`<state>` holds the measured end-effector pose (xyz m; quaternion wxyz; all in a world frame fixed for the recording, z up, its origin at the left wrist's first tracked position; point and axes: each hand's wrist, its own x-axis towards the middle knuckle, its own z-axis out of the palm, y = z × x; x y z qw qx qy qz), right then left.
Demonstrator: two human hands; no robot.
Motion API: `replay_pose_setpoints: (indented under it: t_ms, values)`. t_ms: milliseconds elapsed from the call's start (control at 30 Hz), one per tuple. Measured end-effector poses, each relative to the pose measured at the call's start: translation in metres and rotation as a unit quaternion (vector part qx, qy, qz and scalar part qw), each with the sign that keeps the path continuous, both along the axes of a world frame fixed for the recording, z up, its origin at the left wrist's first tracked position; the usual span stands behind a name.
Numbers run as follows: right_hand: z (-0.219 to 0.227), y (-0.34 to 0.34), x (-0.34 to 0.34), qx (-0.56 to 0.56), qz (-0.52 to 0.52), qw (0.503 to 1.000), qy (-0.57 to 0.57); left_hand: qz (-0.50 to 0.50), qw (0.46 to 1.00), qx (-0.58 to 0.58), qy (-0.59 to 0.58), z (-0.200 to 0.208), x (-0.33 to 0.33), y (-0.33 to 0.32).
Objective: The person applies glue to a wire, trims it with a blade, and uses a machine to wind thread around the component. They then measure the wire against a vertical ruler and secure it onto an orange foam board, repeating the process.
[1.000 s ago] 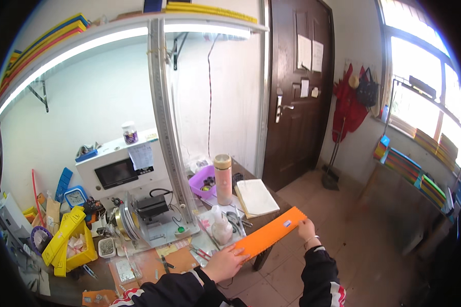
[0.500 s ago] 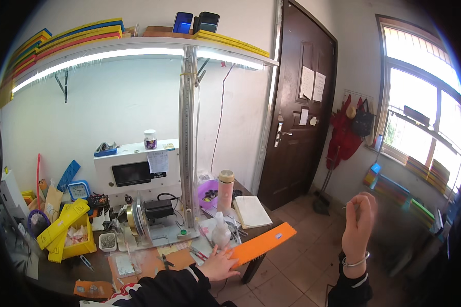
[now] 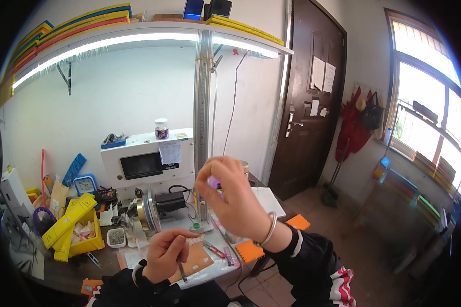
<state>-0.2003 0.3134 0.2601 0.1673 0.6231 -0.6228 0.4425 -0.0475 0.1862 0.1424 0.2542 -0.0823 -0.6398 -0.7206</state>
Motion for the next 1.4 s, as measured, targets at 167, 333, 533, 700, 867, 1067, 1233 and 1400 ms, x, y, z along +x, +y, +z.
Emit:
replay_pose_setpoints:
  t_ms: [167, 333, 533, 700, 867, 1067, 1233, 1400]
  values:
    - [0.046, -0.047, -0.071, -0.127, -0.019, 0.975, -0.180, 0.050, 0.996, -0.052, -0.043, -0.026, 0.015, -0.027]
    - [0.116, -0.067, -0.121, -0.190, -0.151, 0.965, -0.099, 0.027, 0.985, -0.057, -0.160, -0.070, 0.043, -0.054]
    - [0.163, -0.112, -0.163, -0.209, -0.175, 0.961, -0.050, 0.134, 0.963, -0.150, -0.177, -0.092, 0.064, -0.078]
    - [0.200, -0.144, -0.175, -0.252, -0.118, 0.955, -0.101, 0.129, 0.975, -0.040, -0.178, -0.079, 0.075, -0.081]
    - [0.213, -0.166, -0.167, -0.243, -0.085, 0.955, -0.148, 0.142, 0.973, -0.002, -0.180, -0.101, 0.086, -0.096]
    - [0.209, -0.163, -0.144, -0.229, -0.048, 0.939, -0.251, 0.111, 0.968, 0.061, -0.215, -0.113, 0.089, -0.106]
    - [0.173, -0.141, -0.128, -0.323, -0.081, 0.911, -0.242, 0.078, 0.973, -0.057, -0.209, -0.134, 0.084, -0.106]
    - [0.044, -0.119, -0.045, -0.152, 0.064, 0.929, -0.331, 0.080, 0.959, -0.200, -0.185, -0.109, 0.084, -0.085]
